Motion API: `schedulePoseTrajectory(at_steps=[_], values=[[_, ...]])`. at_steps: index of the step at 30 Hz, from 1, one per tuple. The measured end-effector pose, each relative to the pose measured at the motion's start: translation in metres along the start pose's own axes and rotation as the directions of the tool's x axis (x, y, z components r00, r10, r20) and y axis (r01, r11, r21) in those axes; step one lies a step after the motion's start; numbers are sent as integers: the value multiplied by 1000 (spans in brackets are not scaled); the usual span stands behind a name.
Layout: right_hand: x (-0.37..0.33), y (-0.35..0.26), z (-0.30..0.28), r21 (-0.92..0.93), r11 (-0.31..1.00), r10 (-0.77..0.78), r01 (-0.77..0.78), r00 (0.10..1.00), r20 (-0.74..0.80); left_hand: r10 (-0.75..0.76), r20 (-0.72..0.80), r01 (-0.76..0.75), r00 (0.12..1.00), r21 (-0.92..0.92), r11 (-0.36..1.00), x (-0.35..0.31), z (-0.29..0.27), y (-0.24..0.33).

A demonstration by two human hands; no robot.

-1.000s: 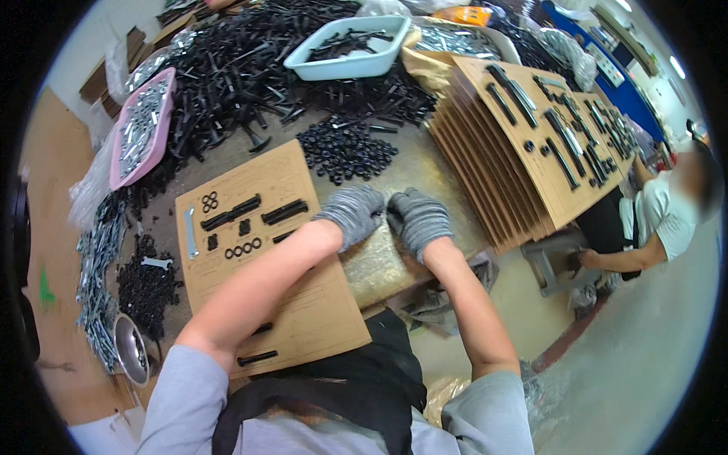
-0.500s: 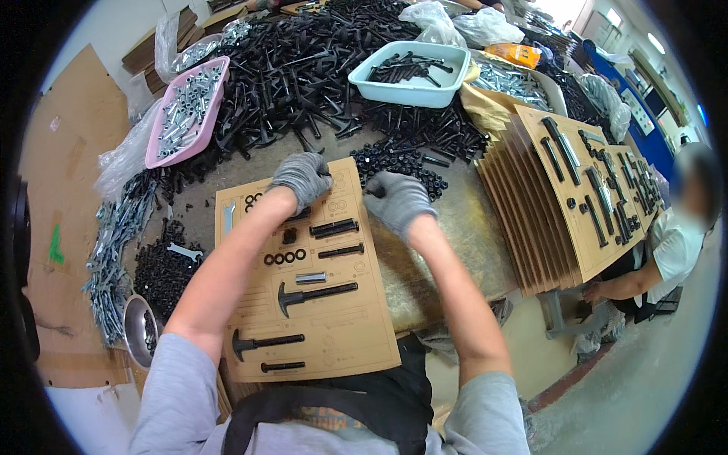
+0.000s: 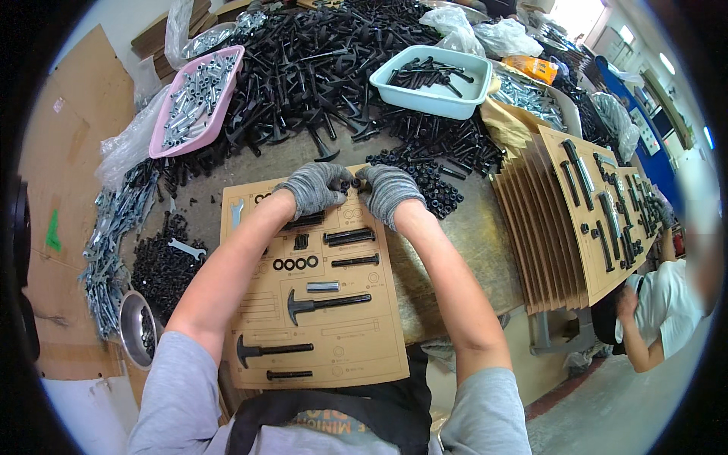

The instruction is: The person arranges various metal hardware items including hammers, bolts, nuts, washers, and wrenches onto a cardboard template with printed outlines. They pick items from piles and bins, place them into designated slots, and stack completed boards.

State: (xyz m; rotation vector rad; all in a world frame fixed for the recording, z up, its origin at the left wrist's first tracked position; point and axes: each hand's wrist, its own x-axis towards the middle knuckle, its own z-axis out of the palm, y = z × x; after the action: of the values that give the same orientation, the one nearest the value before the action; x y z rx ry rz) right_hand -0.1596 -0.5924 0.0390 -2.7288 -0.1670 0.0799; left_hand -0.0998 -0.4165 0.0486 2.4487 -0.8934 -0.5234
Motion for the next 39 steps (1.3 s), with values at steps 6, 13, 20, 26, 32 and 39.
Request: schedulePoseTrajectory(at_steps=[6,13,20,26,32,39], values=[[-2,-7,-4,110,994,11,-10,1000,-7,2,-149,-10,989,-54,998,-4,8,-9],[-1,3,1,119,993,-5,9,999,-36,-11,-138,15,990,27,1000,6,10,-3],[-23,16,-4,226,974,57,9,957,-283,-43,-127,28,991,-118,993,-8,7,-6],[-73,130,-42,-168,943,205,-286,901,-382,-81,-237,19,968,-252,967,-64,-25,-1],[-51,157,-36,-205,965,166,-165,986,-12,-167,-299,-26,940,-548,836,-126,-26,-40],[-85,134,-40,-250,934,240,-256,966,-93,-395,-520,65,757,-542,838,-231,-4,-81]])
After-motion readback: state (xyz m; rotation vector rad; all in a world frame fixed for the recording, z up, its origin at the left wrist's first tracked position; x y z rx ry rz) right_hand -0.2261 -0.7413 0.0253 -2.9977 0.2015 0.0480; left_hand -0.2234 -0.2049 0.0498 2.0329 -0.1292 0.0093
